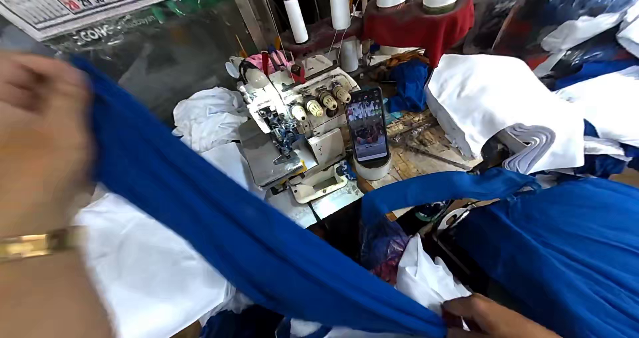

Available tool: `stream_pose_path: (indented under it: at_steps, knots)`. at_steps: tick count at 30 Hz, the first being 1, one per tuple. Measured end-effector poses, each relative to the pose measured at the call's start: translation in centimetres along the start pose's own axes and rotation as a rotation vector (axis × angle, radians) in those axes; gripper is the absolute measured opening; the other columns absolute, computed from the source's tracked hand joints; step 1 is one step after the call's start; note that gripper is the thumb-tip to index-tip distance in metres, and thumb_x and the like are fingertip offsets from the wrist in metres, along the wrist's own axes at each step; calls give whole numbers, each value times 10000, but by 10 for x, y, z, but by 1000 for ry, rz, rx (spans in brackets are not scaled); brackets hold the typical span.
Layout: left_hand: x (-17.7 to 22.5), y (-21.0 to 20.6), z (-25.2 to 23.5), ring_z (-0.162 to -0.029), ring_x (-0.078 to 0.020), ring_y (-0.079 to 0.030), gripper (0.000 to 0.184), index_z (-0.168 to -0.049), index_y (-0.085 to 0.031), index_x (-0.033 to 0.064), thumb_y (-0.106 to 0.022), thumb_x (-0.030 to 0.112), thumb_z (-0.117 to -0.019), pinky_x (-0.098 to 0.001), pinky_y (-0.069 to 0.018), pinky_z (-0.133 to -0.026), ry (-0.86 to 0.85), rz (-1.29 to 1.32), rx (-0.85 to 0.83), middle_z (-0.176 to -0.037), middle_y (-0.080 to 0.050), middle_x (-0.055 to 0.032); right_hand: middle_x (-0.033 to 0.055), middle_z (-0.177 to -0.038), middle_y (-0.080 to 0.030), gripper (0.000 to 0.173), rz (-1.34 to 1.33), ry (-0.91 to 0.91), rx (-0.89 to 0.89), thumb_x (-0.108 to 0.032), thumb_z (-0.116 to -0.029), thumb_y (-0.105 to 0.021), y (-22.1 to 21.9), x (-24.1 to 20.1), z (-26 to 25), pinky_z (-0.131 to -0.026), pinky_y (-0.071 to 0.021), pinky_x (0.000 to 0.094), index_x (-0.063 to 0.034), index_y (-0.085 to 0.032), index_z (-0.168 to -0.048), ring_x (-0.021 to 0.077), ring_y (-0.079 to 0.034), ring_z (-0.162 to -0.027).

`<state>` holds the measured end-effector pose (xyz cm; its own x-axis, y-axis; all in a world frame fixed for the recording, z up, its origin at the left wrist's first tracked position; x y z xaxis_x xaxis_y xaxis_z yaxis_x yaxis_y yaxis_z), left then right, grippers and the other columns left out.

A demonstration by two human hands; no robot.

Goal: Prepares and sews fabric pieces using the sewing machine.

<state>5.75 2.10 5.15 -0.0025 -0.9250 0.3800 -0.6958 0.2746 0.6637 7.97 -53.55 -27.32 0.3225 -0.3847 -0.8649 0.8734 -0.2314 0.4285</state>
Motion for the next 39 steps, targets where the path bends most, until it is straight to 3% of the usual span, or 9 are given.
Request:
stream_pose_path:
  at_steps: [3, 5, 10, 15, 22, 27, 31, 36, 39]
  knots:
    - [22, -111, 29, -823, -147, -642, 327, -1153, -633, -14, -524, 284, -1075, -363, -558, -789, 11, 70, -35, -982, -670, -137, 190, -901, -720, 268, 140, -191, 91, -266, -986, -653, -11, 20, 0, -792, -545, 646, -15, -724, -1050, 373, -710, -837]
    - [27, -152, 40, -802, -96, -645, 275, -1104, -668, 23, -546, 267, -1068, -295, -561, -773, 19, 124, -30, -944, -686, -86, 186, -882, -718, 259, 214, -227, 149, -281, -978, -655, -3, 9, -5, -771, -540, 665, -32, -724, -1000, 387, -707, -838]
    - [67, -140, 51, -888, -109, -669, 223, -1126, -702, 47, -574, 213, -1049, -290, -554, -813, -218, 71, -50, -1008, -707, -84, 128, -903, -705, 171, 418, -53, 327, -260, -954, -686, 28, -53, -58, -662, -573, 598, -95, -727, -944, 335, -705, -801]
    - [129, -124, 74, -870, -59, -646, 192, -1074, -735, 30, -591, 144, -1017, -216, -550, -770, -443, 200, -79, -962, -687, -42, 140, -1462, -550, 233, 340, 291, 436, -321, -990, -648, 54, -150, -172, -810, -598, 414, -107, -739, -1000, 209, -694, -994]
    - [110, -92, 73, -871, -35, -642, 186, -1122, -717, 115, -622, 237, -1019, -228, -551, -762, -362, 237, -5, -991, -680, 24, 107, -1026, -635, 203, 86, 587, 220, -261, -987, -688, 21, -189, -181, -715, -539, 299, -70, -733, -939, 155, -610, -835]
    - [66, -176, 72, -937, -101, -659, 204, -1080, -750, 95, -624, 241, -1012, -303, -554, -830, -189, 89, -66, -1000, -695, -29, 68, -1025, -681, 236, 67, 489, 230, -294, -998, -669, 17, -148, -190, -696, -551, 318, -75, -723, -931, 135, -628, -794]
    - [69, -179, 74, -924, -117, -647, 236, -1088, -741, 72, -578, 233, -1031, -298, -528, -810, -153, 33, -88, -1001, -693, -50, 60, -1025, -687, 241, 93, 446, 292, -305, -1008, -647, 22, -134, -192, -739, -557, 338, -85, -729, -956, 148, -647, -857]
    - [77, -163, 71, -910, -87, -647, 225, -1087, -737, 63, -603, 233, -1023, -269, -530, -801, -139, 14, -11, -990, -690, -48, 18, -1020, -711, 234, 197, 555, 403, -327, -1000, -662, 28, -153, -179, -974, -507, 369, -121, -733, -915, 179, -628, -1110]
    - [65, -177, 73, -932, -152, -659, 229, -1099, -741, 72, -605, 240, -1025, -346, -540, -819, -96, -42, -19, -1012, -694, -75, 71, -996, -698, 241, 9, 510, 367, -284, -1001, -666, 29, -136, -194, -879, -565, 330, -59, -727, -940, 153, -665, -996]
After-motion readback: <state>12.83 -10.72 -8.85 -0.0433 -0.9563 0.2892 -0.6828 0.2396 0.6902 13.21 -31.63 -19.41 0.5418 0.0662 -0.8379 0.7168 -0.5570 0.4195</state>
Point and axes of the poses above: each hand's wrist, its own z-axis away from the middle knuckle, its own y-axis out of the back of the hand, x = y × z, the point moved 8 cm from there along -z, towards the middle knuckle
